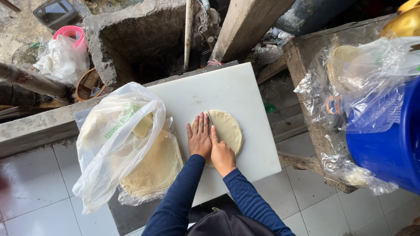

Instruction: The person takes a stack of thin dough wrappers from a plastic bag, folds them by hand into a triangle, and cuts the stack into smaller triangular pieces using a knife on a white cutting board.

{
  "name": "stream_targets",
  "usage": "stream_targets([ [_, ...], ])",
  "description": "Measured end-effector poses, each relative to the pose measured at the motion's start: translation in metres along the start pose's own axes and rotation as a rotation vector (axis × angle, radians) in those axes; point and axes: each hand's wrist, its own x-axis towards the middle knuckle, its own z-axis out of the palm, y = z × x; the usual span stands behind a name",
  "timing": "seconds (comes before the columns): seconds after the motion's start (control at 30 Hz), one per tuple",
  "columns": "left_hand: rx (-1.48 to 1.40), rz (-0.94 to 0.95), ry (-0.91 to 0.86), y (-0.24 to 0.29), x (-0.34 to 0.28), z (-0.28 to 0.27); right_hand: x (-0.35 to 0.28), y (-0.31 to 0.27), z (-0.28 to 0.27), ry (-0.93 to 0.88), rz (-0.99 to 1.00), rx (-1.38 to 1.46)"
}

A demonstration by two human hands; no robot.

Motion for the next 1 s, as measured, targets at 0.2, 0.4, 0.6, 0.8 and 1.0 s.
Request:
stream_targets([
  [0.2,0.262,0.017,0.053,-0.003,0.003,0.013,0.018,-0.005,-0.012,0.06,-0.039,0.107],
  [0.4,0.009,-0.039,-0.109,0.002,0.003,-0.006,-0.016,0.011,-0.027,-0.013,-0.075,0.106],
  [0.6,0.035,0.004,0.02,-0.006,0.004,0.009,-0.013,0.002,-0.014,0.033,-0.046,0.135],
  [0.8,0.407,0.043,0.07,-0.013,0.006,0.021,0.009,-0.006,-0.024,0.118,-0.07,0.256],
  [1.0,0.051,-0.034,-0.106,-0.007,0.004,0.008,-0.04,0.011,-0.015,-0.092,-0.016,0.158],
])
